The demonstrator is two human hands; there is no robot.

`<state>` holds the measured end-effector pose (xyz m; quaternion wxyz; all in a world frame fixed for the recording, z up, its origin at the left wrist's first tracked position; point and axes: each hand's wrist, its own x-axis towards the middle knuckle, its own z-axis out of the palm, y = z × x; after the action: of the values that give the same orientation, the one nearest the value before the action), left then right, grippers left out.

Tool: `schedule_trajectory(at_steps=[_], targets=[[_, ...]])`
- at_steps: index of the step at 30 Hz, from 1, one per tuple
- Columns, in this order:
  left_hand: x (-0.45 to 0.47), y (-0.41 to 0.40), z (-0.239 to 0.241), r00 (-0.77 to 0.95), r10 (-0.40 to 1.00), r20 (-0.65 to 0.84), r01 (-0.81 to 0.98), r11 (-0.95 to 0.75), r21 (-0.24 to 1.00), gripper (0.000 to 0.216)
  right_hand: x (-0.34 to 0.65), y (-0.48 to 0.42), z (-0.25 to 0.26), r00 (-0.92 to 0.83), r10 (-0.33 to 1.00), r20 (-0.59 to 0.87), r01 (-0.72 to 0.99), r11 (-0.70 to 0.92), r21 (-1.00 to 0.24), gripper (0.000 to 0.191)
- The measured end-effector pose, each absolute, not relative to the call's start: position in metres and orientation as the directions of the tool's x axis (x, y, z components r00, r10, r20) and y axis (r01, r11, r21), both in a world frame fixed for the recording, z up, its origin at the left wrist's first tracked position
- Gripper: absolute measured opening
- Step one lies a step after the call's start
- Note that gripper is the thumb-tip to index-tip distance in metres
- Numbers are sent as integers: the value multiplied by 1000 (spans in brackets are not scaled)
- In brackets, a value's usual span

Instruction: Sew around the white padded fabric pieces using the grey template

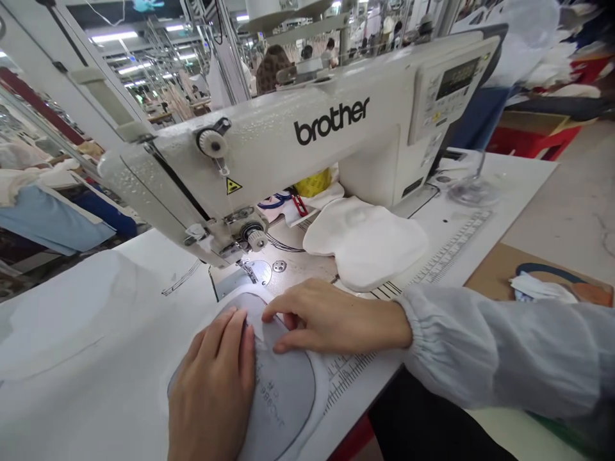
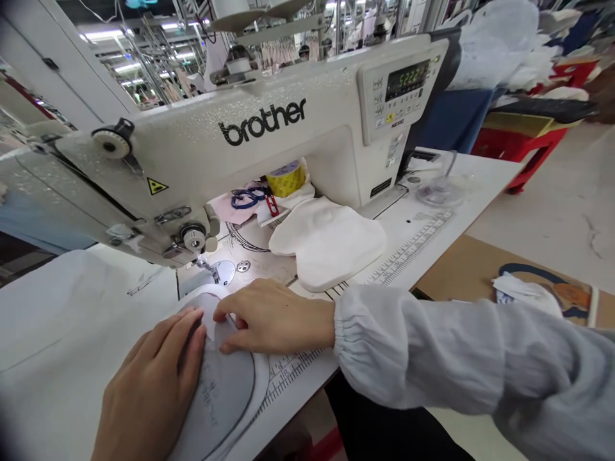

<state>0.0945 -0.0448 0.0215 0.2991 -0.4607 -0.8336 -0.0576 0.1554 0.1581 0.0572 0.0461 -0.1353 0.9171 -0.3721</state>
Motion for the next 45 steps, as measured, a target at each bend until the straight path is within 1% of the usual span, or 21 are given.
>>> schedule_trajectory(at_steps=[2, 5, 7, 9, 11, 12, 14, 16, 17, 19, 21, 23, 27, 31, 34, 37, 42, 45], targets=[[94, -47, 21, -401, 736, 546, 809, 564, -166, 32, 157, 156, 57, -957, -290, 24, -241, 745, -622, 32], [93, -50, 21, -386, 744, 546, 827, 541, -154, 33, 162, 149, 55, -951, -306, 34, -293, 868, -401, 32], [93, -49, 22, -347, 758, 552, 853, 500, -149, 32, 165, 145, 53, -950, -308, 44, -307, 907, -288, 35], [93, -48, 23, -302, 777, 553, 879, 451, -153, 31, 168, 143, 51, -953, -298, 56, -303, 923, -239, 37], [95, -47, 24, -300, 792, 531, 887, 437, -151, 35, 172, 146, 50, -953, -298, 63, -304, 926, -222, 39], [96, -48, 24, -323, 795, 513, 881, 451, -145, 37, 175, 150, 50, -947, -315, 67, -322, 918, -231, 40], [98, -50, 24, -386, 791, 474, 862, 493, -120, 43, 182, 161, 49, -907, -405, 113, -420, 862, -285, 41], [100, -53, 23, -443, 777, 447, 844, 529, -82, 47, 193, 172, 46, -827, -515, 225, -562, 766, -311, 43], [101, -54, 22, -464, 768, 441, 838, 542, -62, 48, 198, 176, 44, -779, -557, 288, -624, 730, -278, 41], [102, -55, 21, -499, 752, 431, 826, 562, -25, 50, 208, 181, 40, -684, -621, 382, -706, 695, -134, 28], [102, -55, 20, -525, 737, 426, 815, 580, 1, 53, 213, 180, 36, -611, -666, 427, -732, 681, 15, 17], [103, -55, 20, -523, 743, 418, 820, 572, 10, 59, 215, 176, 33, -577, -684, 447, -735, 673, 80, 18], [105, -57, 21, -455, 799, 393, 866, 500, -15, 70, 212, 172, 33, -594, -664, 455, -730, 682, 44, 15], [105, -59, 21, -418, 823, 385, 881, 470, -47, 73, 212, 172, 34, -609, -666, 431, -736, 677, 8, 14], [105, -60, 19, -415, 826, 382, 883, 466, -48, 72, 217, 172, 33, -618, -648, 446, -718, 696, 16, 16], [105, -62, 16, -440, 818, 371, 876, 482, -23, 71, 222, 171, 32, -612, -633, 474, -710, 704, 24, 19], [104, -64, 15, -471, 813, 342, 868, 496, 18, 65, 232, 168, 31, -632, -611, 478, -703, 710, -22, 20], [104, -65, 18, -452, 831, 324, 879, 476, 6, 64, 240, 166, 28, -663, -587, 465, -682, 729, -53, 22]])
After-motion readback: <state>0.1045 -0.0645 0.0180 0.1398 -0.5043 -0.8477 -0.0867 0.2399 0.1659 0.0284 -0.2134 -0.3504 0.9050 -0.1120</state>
